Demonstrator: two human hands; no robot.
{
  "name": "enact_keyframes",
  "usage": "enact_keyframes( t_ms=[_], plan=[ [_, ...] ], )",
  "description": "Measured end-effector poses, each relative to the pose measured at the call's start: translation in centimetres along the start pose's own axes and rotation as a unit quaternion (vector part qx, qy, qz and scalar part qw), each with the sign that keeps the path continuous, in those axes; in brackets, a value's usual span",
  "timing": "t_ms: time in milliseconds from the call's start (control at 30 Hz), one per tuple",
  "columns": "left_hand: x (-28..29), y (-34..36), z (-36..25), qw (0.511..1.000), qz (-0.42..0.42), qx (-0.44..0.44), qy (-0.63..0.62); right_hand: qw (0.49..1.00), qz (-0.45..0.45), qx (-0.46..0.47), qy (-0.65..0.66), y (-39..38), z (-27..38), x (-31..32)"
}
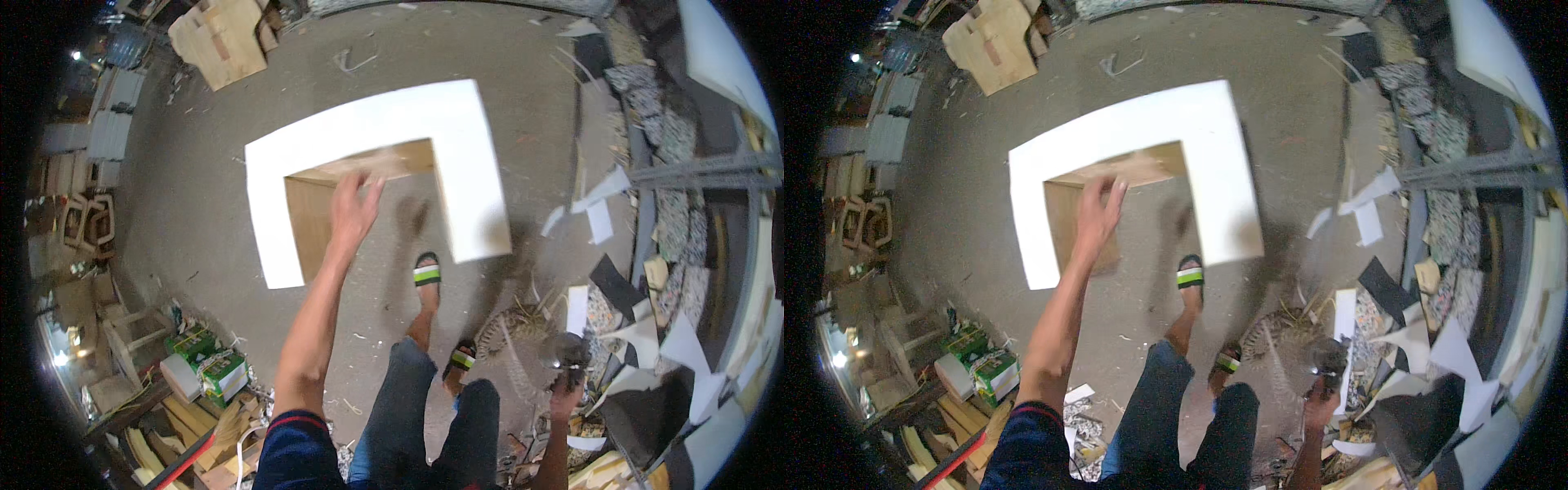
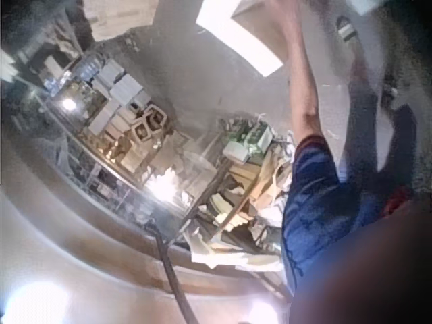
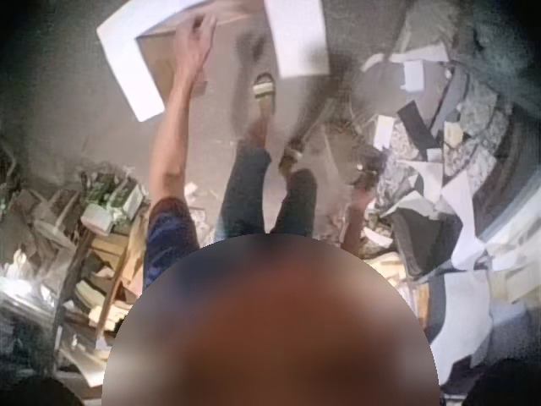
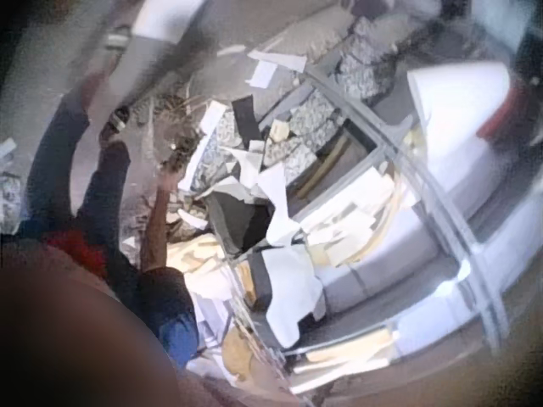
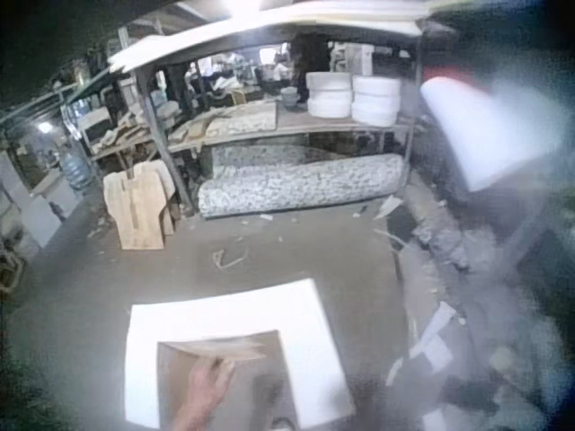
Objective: The person cuts a white sheet with a utility knife, then assembles a spray gun and applies a coating to a wooden board. The person flips the board and sprays both sides before placing it on a shelf.
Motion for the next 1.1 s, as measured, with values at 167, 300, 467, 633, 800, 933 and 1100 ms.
enact_keyframes(
  t_ms=[167, 300, 467, 633, 800, 933, 1100],
  plan=[
    [-4.2, 16.7, 4.1, 0.992, 0.028, -0.036, 0.114, 0.996, 0.02, -0.033, -0.079, 1.9, 2.6, -2.6],
    [-10.1, 22.4, 9.2, 0.947, 0.255, 0.078, 0.178, 0.994, 0.014, -0.108, -0.033, 2.9, 0.1, -3.2],
    [-13.5, 23.1, 12.7, 0.888, 0.379, 0.118, 0.231, 0.991, 0.057, -0.119, 0.005, 2.4, -1.1, -3.5],
    [-15.9, 23.1, 14.2, 0.859, 0.439, 0.135, 0.227, 0.99, 0.038, -0.079, -0.112, 2.1, 0.3, -2.7],
    [-15.4, 23.1, 12.5, 0.859, 0.428, 0.095, 0.263, 0.984, 0.057, -0.165, -0.022, 2.4, -0.5, -2.0],
    [-14.9, 22.2, 10.8, 0.865, 0.432, 0.084, 0.242, 0.989, 0.055, -0.136, 0.008, 3.7, -0.5, -1.1],
    [-13.1, 19.8, 8.2, 0.865, 0.401, 0.084, 0.289, 0.987, 0.034, -0.156, -0.001, 4.7, -3.0, 1.0]
  ],
)
Point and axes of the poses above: each hand's wrist, its own y-axis towards the middle knuckle, its own x-axis out of the back of the hand, z = x × y, the point moved 9 cm from there along y, towards the middle knuckle, and after that the axes turned 3 degrees about -x, right-handed, at the moved point
